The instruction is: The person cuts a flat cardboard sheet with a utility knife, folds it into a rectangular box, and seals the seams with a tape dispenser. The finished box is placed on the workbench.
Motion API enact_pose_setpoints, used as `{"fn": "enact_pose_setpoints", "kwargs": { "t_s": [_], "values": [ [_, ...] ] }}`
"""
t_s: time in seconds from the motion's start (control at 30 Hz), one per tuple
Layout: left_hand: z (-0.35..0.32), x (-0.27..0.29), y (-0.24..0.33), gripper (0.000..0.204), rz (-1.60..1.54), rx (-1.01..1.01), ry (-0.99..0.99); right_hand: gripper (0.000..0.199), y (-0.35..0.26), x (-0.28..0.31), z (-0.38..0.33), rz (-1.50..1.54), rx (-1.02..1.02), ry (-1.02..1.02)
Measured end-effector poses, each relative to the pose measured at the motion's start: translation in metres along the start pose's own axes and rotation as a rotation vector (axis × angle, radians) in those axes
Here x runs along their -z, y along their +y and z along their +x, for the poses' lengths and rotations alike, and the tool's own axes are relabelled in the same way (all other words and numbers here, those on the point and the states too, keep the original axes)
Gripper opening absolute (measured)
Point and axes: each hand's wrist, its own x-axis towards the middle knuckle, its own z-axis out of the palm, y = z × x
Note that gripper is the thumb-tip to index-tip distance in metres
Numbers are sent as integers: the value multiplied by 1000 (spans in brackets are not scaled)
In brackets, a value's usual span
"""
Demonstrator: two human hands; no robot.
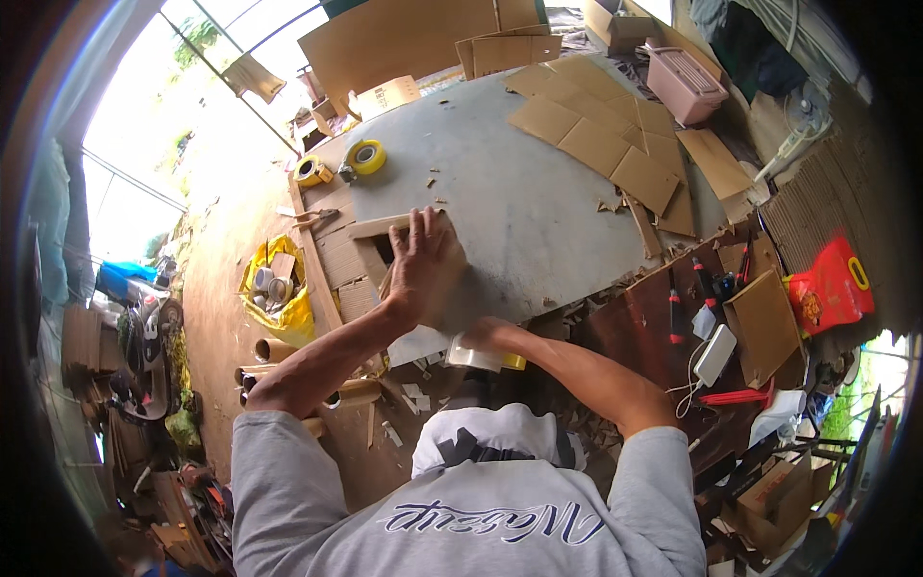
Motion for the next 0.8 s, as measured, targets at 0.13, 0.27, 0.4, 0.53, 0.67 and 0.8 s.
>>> {"fn": "enact_pose_setpoints", "kwargs": {
  "t_s": [0.13, 0.27, 0.4, 0.53, 0.67, 0.8],
  "values": [
    [-2, -13, -3, 64, -24, -76, 125, 48, 47, -10, -33, 350, 30, 137],
    [1, -4, -29, 68, -508, 31, 287, 54, 86, -10, -57, 715, -201, 313],
    [16, -28, -31, 57, -645, 172, 421, 61, 91, 19, -93, 640, -17, 551],
    [2, -21, -60, 33, -1074, -465, 422, 63, 56, 56, -128, 602, -140, 839],
    [-22, -22, -87, 30, -1213, -726, 370, 53, 22, 90, -142, 645, 82, 868],
    [-39, -10, -117, 30, -1383, -800, 73, 46, -63, 114, -147, 499, 293, 946]
  ]
}}
